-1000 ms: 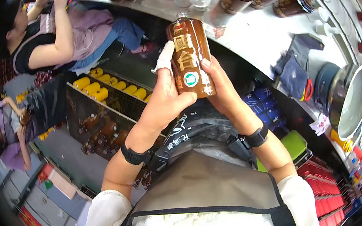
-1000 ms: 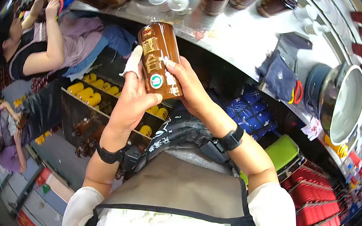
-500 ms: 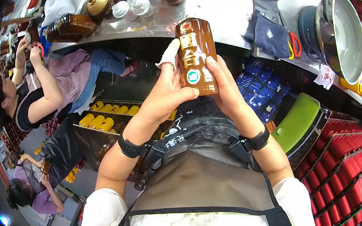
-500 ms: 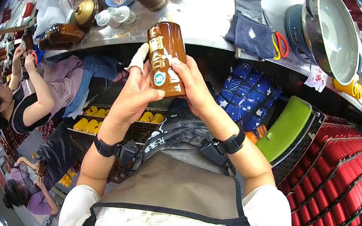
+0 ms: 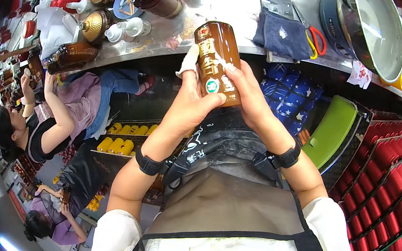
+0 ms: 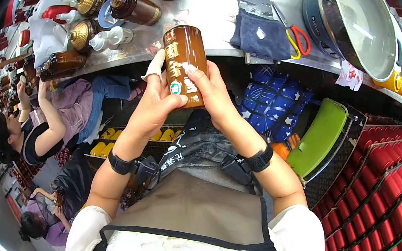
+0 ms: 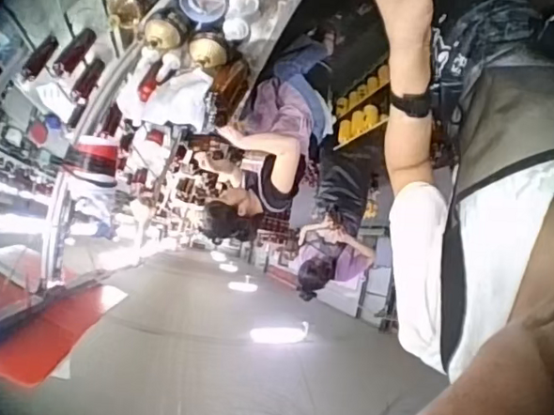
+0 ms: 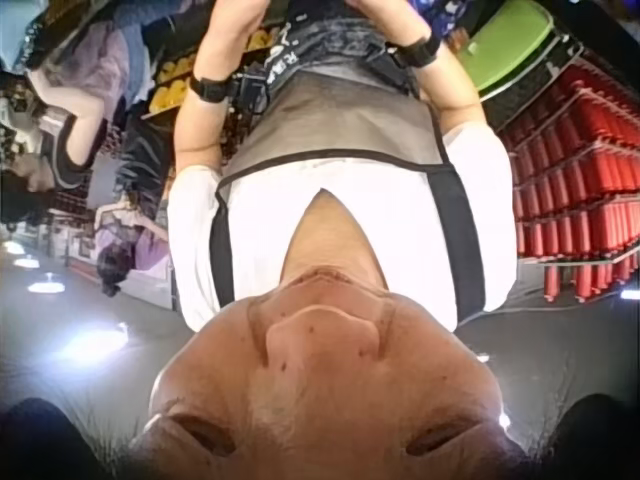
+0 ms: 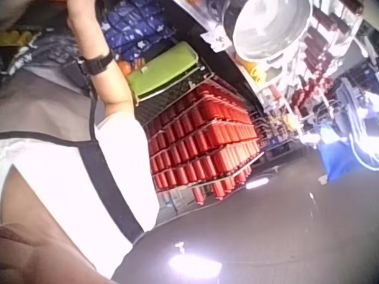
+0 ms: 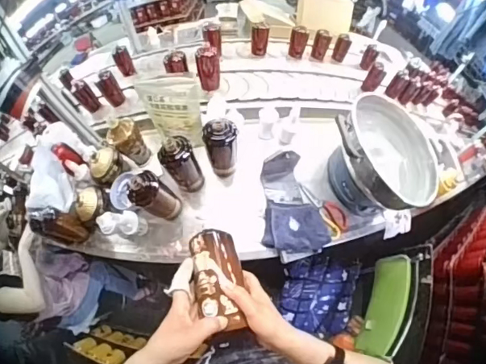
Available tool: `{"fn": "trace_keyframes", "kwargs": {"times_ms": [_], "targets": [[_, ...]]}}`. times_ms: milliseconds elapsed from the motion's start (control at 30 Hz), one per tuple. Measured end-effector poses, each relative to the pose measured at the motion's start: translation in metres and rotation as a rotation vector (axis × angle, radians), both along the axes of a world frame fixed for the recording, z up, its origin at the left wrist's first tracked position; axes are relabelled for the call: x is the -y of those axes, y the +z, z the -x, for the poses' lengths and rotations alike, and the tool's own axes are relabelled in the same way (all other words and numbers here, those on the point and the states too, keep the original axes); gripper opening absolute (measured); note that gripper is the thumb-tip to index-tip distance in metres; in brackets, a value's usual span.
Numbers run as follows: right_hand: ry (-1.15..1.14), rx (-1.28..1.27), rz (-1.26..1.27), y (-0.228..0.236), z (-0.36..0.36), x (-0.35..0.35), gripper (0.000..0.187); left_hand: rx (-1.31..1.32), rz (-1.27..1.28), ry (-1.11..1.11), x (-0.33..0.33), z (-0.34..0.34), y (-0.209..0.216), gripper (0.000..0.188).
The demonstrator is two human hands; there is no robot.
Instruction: Clean and label glass bottles of liquid and prepare them for packaging.
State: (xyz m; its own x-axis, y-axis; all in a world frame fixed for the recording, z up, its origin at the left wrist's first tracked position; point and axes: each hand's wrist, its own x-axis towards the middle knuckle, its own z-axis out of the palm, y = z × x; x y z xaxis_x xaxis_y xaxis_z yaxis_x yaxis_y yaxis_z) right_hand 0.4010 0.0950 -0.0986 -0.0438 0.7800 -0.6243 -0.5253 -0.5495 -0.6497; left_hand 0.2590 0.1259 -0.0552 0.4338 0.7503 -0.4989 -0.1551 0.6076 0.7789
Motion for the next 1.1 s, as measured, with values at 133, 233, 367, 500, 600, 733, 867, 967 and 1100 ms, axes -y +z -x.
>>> {"fn": "trace_keyframes", "kwargs": {"times_ms": [133, 233, 367, 500, 600, 733, 867, 967, 1100], "targets": [[0.012, -0.060, 0.020, -0.004, -0.012, -0.005, 0.063, -0.042, 0.032, 0.027, -0.002, -0.015, 0.000, 0.101], [0.005, -0.015, -0.006, -0.003, -0.017, -0.007, 0.063, -0.042, 0.019, 0.033, -0.004, -0.020, 0.000, 0.103], [-0.022, -0.043, 0.003, -0.005, -0.022, -0.010, 0.065, -0.005, 0.026, -0.027, -0.010, -0.025, 0.003, 0.109], [-0.032, -0.024, -0.016, -0.005, -0.027, -0.015, 0.066, 0.006, 0.010, -0.029, -0.015, -0.031, 0.002, 0.107], [-0.031, -0.011, -0.025, -0.009, -0.030, -0.017, 0.066, -0.012, -0.010, -0.023, -0.019, -0.036, -0.001, 0.105], [-0.024, -0.006, -0.017, -0.009, -0.034, -0.022, 0.066, -0.067, 0.038, -0.014, -0.021, -0.041, -0.003, 0.101], [-0.050, -0.044, -0.025, -0.010, -0.037, -0.024, 0.067, 0.047, 0.003, -0.005, -0.026, -0.039, -0.006, 0.100], [-0.025, 0.003, -0.039, -0.010, -0.041, -0.028, 0.071, -0.014, -0.004, -0.017, -0.028, -0.041, -0.017, 0.101], [0.073, 0.085, -0.114, -0.029, -0.054, -0.035, 0.079, -0.027, -0.111, -0.027, -0.033, -0.053, -0.022, 0.096]]}}
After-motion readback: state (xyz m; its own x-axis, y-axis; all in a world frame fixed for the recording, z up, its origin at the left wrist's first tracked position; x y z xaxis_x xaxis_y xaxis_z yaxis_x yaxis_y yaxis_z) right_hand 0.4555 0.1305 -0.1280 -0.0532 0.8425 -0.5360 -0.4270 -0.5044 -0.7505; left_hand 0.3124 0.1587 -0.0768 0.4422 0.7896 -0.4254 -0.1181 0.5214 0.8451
